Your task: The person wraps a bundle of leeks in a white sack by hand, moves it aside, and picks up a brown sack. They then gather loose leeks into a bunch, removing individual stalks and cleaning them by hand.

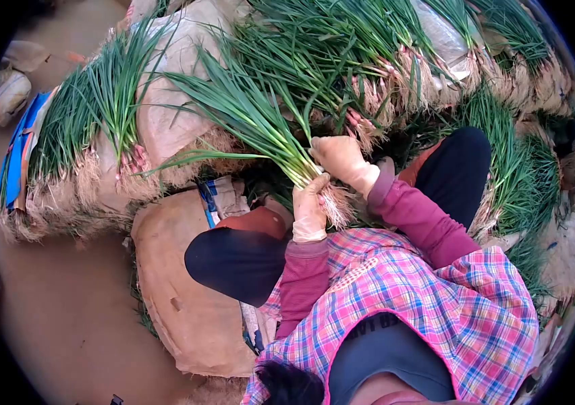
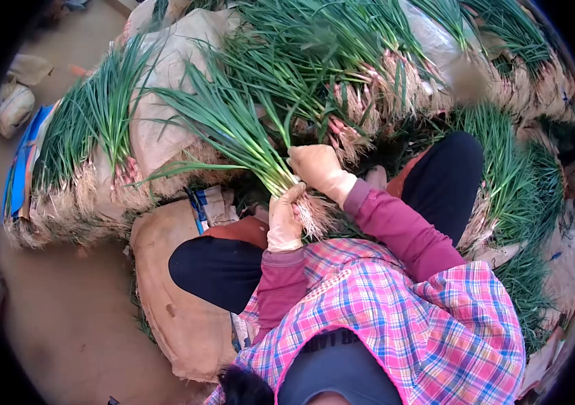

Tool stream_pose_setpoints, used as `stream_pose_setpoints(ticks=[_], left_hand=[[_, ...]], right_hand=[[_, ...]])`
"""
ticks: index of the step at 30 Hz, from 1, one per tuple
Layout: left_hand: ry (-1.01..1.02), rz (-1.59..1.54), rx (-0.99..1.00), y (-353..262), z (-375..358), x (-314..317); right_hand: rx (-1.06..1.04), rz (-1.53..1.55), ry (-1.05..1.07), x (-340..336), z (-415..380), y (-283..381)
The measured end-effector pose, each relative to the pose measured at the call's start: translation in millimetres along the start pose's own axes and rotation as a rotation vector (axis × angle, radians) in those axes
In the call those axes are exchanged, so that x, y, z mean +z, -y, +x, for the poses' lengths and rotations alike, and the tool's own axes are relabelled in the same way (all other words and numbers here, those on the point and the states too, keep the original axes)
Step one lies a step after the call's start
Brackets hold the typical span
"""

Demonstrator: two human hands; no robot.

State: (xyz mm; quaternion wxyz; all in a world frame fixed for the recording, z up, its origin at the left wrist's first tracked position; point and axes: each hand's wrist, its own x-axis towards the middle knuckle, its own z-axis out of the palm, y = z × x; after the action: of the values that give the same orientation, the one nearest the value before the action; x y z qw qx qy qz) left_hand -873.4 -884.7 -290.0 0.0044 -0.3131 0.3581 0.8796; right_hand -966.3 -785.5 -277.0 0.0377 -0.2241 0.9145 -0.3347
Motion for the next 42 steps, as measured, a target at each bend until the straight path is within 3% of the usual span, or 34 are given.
stream_pose_setpoints(ticks=[1,2,3,5,6,7,9,10,11,13,15,17,18,21,22,25,26,27,29,31,33,34,36,37,39,41,42], left_hand=[[0.001,0.002,-0.017,-3.6,1.2,3.1],[0.009,-0.052,0.016,-1.5,-3.1,6.9],[0.009,-0.056,0.018,-3.1,-4.7,8.0],[0.020,-0.032,0.075,-3.4,-4.7,9.2],[0.037,-0.028,0.057,-3.3,-4.3,6.3],[0.047,-0.012,0.049,-2.4,-1.7,3.1],[0.034,0.039,0.023,4.4,1.4,0.5],[0.049,0.093,0.013,5.5,2.2,0.3],[0.057,0.095,0.013,7.0,3.0,0.6],[0.090,0.055,0.048,5.2,1.3,-2.0],[0.118,0.029,0.063,-0.8,1.6,-3.0],[0.173,-0.044,0.085,-2.4,0.4,1.5],[0.178,-0.042,0.110,-6.2,-5.2,10.2],[0.160,-0.081,0.052,-3.7,-10.0,7.2],[0.171,-0.088,0.064,-5.6,-11.2,7.8],[0.263,-0.191,0.076,-21.2,-27.7,6.3],[0.355,-0.295,0.070,-24.7,-29.8,4.0],[0.401,-0.311,0.123,-29.9,-35.6,6.6],[0.276,-0.212,0.159,-36.8,-40.1,13.4],[0.345,-0.287,0.083,-29.9,-20.5,2.7],[0.408,-0.384,-0.037,-24.6,-15.3,-0.5],[0.501,-0.393,-0.034,-28.0,-17.7,4.8],[0.607,-0.460,0.046,-35.0,-26.1,7.2],[0.711,-0.541,0.135,-37.9,-27.0,9.3],[0.597,-0.516,0.147,-40.0,-30.1,12.2],[0.394,-0.446,0.142,-40.9,-32.1,15.0],[0.432,-0.430,0.117,-34.4,-21.3,12.0]], right_hand=[[-0.097,-0.240,-0.077,3.5,3.0,-0.5],[-0.091,-0.181,-0.206,9.8,4.4,-9.1],[-0.039,0.072,-0.472,15.7,10.7,-25.3],[0.305,0.701,-0.419,13.1,29.4,-65.9],[0.345,0.981,-0.293,11.5,29.5,-60.2],[0.481,1.024,-0.002,-11.6,23.5,-31.2],[0.360,0.825,-0.065,20.0,34.6,-26.3],[0.229,0.903,-0.118,44.1,41.6,-43.8],[0.226,0.872,-0.127,45.3,42.4,-36.4],[0.517,1.056,-0.201,46.6,35.7,-8.7],[0.471,1.213,-0.114,46.2,27.5,-5.1],[0.646,1.646,0.040,52.1,26.0,-28.9],[0.824,1.716,0.051,44.9,21.3,-22.9],[0.812,1.646,0.003,38.5,13.9,-13.5],[0.708,1.567,-0.039,53.5,19.3,-22.5],[0.678,1.457,-0.381,42.1,25.7,-54.6],[0.536,1.131,-0.292,34.8,18.2,-54.4],[0.481,1.037,-0.001,31.0,8.7,-53.3],[0.046,0.080,0.058,12.1,-16.7,-40.6],[0.012,-0.202,-0.395,-5.9,-8.8,-57.1],[0.226,-0.432,-0.240,-16.0,9.7,-77.2],[0.219,-0.430,-0.245,-19.4,21.3,-86.4],[0.298,0.090,-0.149,-23.0,40.7,-100.5],[0.352,0.773,-0.246,-34.6,54.0,-90.1],[0.106,0.997,-0.351,-88.8,62.4,-60.6],[0.067,1.087,-0.377,-116.0,40.2,-19.0],[-0.092,0.507,-0.508,-103.6,24.5,-2.3]])
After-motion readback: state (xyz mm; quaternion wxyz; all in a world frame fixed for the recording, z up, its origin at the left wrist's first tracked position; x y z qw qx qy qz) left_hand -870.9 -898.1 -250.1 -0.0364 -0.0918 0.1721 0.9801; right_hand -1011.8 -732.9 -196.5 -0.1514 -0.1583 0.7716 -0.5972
